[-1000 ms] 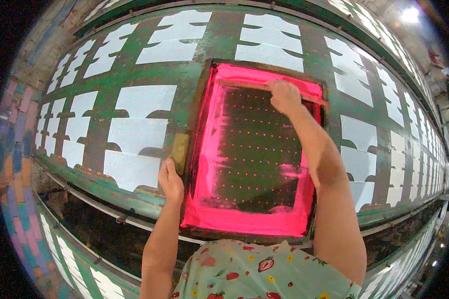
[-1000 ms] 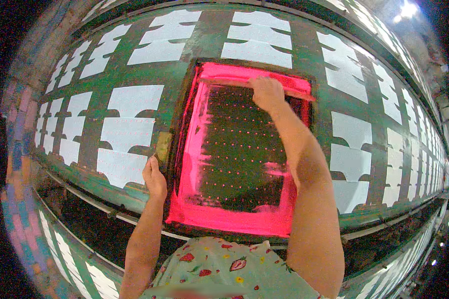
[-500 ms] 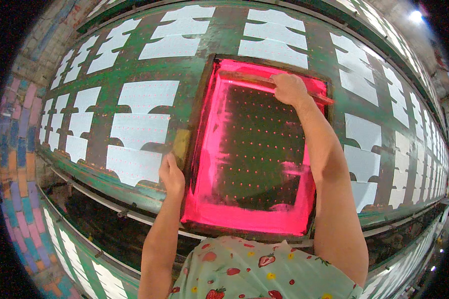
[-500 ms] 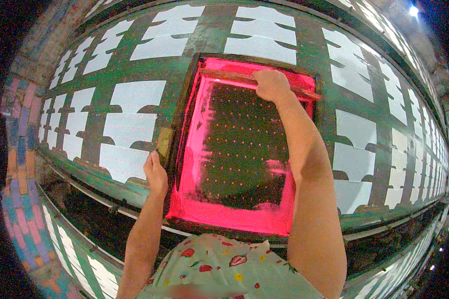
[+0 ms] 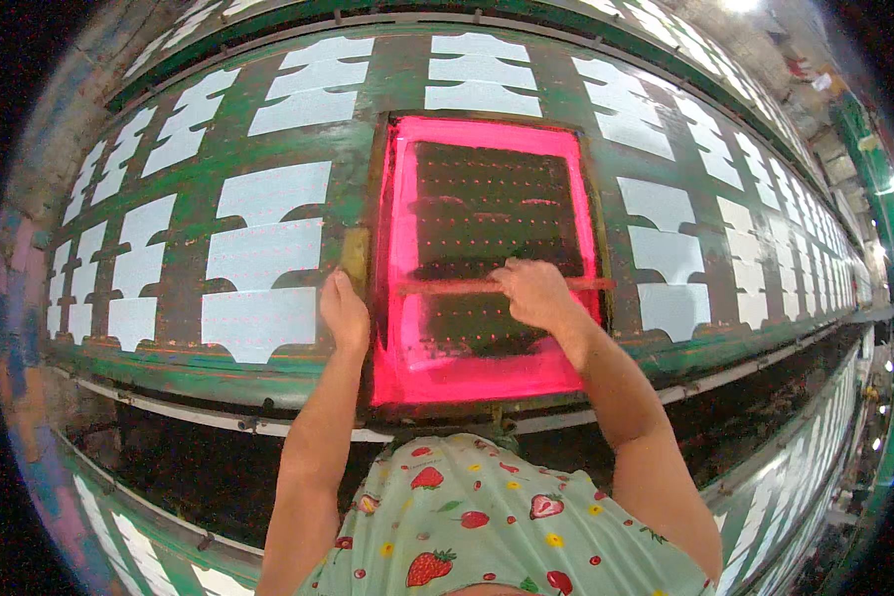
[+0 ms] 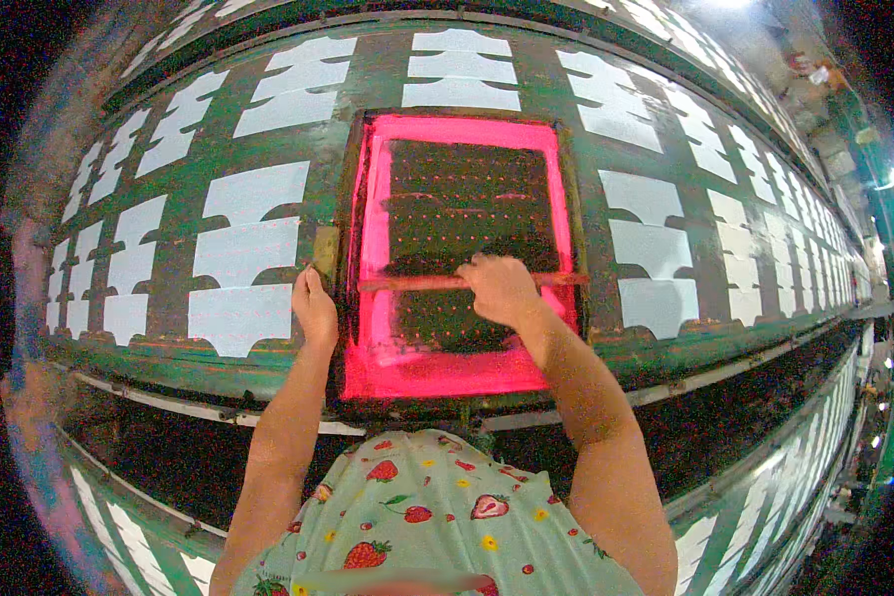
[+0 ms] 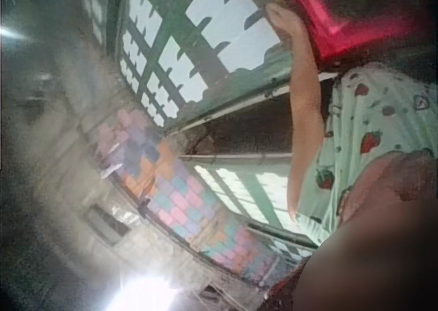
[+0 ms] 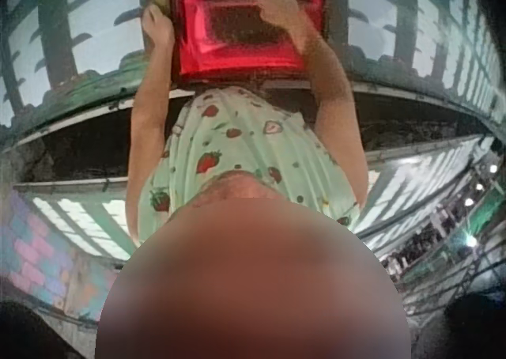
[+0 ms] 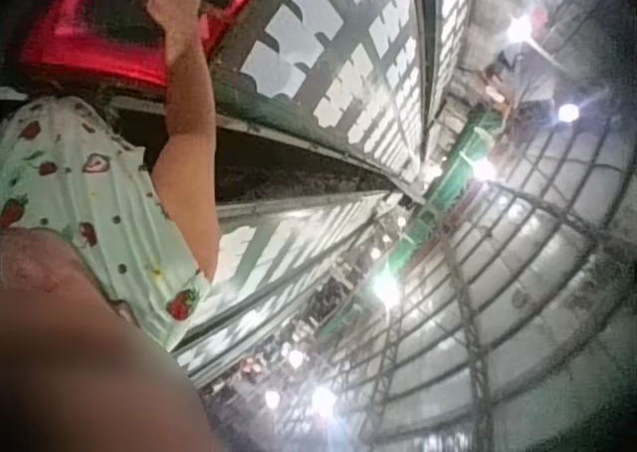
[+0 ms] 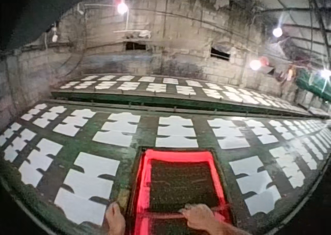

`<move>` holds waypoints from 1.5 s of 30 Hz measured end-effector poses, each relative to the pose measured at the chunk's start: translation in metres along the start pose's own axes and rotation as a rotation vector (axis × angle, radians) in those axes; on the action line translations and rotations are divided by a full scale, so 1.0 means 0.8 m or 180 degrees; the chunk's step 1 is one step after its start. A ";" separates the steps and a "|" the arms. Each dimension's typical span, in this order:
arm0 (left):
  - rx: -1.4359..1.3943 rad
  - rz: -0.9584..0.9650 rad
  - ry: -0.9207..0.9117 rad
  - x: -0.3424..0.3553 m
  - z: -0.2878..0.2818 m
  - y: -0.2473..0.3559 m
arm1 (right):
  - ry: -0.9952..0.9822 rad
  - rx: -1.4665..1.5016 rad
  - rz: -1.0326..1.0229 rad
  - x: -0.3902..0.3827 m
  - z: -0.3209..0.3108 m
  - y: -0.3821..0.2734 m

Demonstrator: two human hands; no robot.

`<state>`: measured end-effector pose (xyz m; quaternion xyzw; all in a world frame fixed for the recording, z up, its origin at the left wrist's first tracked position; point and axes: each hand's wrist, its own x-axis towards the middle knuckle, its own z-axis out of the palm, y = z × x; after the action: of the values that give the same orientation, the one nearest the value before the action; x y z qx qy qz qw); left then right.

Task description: The person repeatedly uses a squeegee to pull pink ink across a screen-printing frame placed on a green conveyor belt. The person moves the frame forward after each stroke and continues the process along the belt.

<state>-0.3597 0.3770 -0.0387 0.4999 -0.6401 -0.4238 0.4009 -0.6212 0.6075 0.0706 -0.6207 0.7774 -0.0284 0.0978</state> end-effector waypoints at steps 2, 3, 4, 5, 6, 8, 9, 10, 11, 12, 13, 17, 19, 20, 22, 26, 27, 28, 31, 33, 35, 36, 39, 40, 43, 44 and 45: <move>-0.0185 0.0110 0.0032 -0.001 0.001 0.002 | -0.0090 0.0012 0.0068 -0.042 0.009 -0.031; -0.0076 0.0164 0.0048 -0.002 0.000 0.004 | -0.0169 0.0015 0.0110 -0.061 0.015 -0.046; -0.0006 0.0167 0.0040 -0.003 -0.001 0.007 | -0.0208 0.0028 0.0135 -0.081 0.021 -0.060; 0.0054 0.0194 0.0054 -0.004 -0.002 0.010 | -0.0247 -0.0017 0.0113 -0.100 0.027 -0.074; -0.0058 0.0219 0.0006 -0.006 -0.004 0.013 | -0.0246 -0.0053 0.0069 -0.119 0.032 -0.087; -0.0067 -0.0041 -0.0138 -0.009 -0.006 0.019 | -0.0559 -0.0134 0.0090 -0.144 0.041 -0.111; -0.0132 0.0004 -0.0132 -0.008 -0.006 0.021 | -0.0347 -0.0132 0.0057 -0.156 0.043 -0.118; -0.0226 -0.0105 -0.0127 -0.007 -0.005 0.023 | -0.0218 -0.0140 0.0047 -0.167 0.045 -0.125; -0.0156 -0.0117 -0.0161 -0.007 -0.006 0.024 | -0.0077 -0.0146 0.0016 -0.177 0.046 -0.131; -0.0112 -0.0093 -0.0194 -0.007 -0.006 0.025 | -0.0062 -0.0091 0.0082 -0.177 0.051 -0.134; -0.0077 -0.0119 -0.0220 -0.006 -0.006 0.025 | 0.0217 0.0111 -0.0001 -0.185 0.053 -0.137; 0.0053 0.0050 -0.0286 -0.005 -0.007 0.024 | 0.0603 0.0321 -0.0159 -0.206 0.067 -0.144; 0.0189 0.0111 -0.0320 -0.005 -0.008 0.024 | 0.0774 0.0364 -0.0226 -0.215 0.074 -0.145; 0.0220 0.0072 -0.0268 -0.007 -0.008 0.025 | 0.0836 0.0448 -0.0212 -0.221 0.076 -0.144; 0.0292 -0.0166 -0.0253 -0.006 -0.007 0.030 | 0.0733 0.0620 -0.0179 -0.230 0.078 -0.137; 0.0827 -0.0154 0.0211 -0.014 0.000 0.041 | 0.0865 0.1178 -0.0658 -0.261 0.070 -0.096; 0.0886 -0.0191 0.0166 -0.015 0.001 0.043 | 0.0963 0.1291 -0.0573 -0.272 0.069 -0.080; 0.0989 -0.0228 0.0115 -0.014 0.001 0.043 | 0.1089 0.1412 -0.0508 -0.285 0.069 -0.065; 0.0858 -0.0410 0.0135 -0.008 0.006 0.036 | 0.1682 0.1613 0.0052 -0.327 0.073 -0.004; 0.0561 -0.0478 0.0073 0.001 0.008 0.028 | 0.2110 0.1656 0.0584 -0.344 0.080 0.041; 0.0315 -0.0616 -0.0090 0.007 0.009 0.022 | 0.2121 0.1870 0.1209 -0.359 0.092 0.078; 0.0340 -0.0476 -0.0102 0.009 0.009 0.020 | 0.2113 0.1960 0.1514 -0.363 0.100 0.096; 0.0492 -0.0550 -0.0057 0.006 0.008 0.021 | 0.1300 0.3150 0.2461 -0.358 0.126 0.130; 0.0453 -0.0599 -0.0109 0.004 0.007 0.024 | 0.1223 0.3791 0.2554 -0.356 0.133 0.135; 0.0166 -0.0602 -0.0083 0.000 0.009 0.033 | 0.1081 0.3883 0.2573 -0.346 0.146 0.138; 0.0011 -0.0642 -0.0082 0.000 0.010 0.035 | 0.1132 0.3886 0.2579 -0.343 0.148 0.136; -0.0051 -0.0665 -0.0139 0.001 0.010 0.037 | 0.1129 0.3906 0.2641 -0.339 0.148 0.135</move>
<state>-0.3766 0.3818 -0.0133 0.5514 -0.5898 -0.4791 0.3444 -0.6456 0.9048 -0.0318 -0.0982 0.7959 -0.5156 0.3016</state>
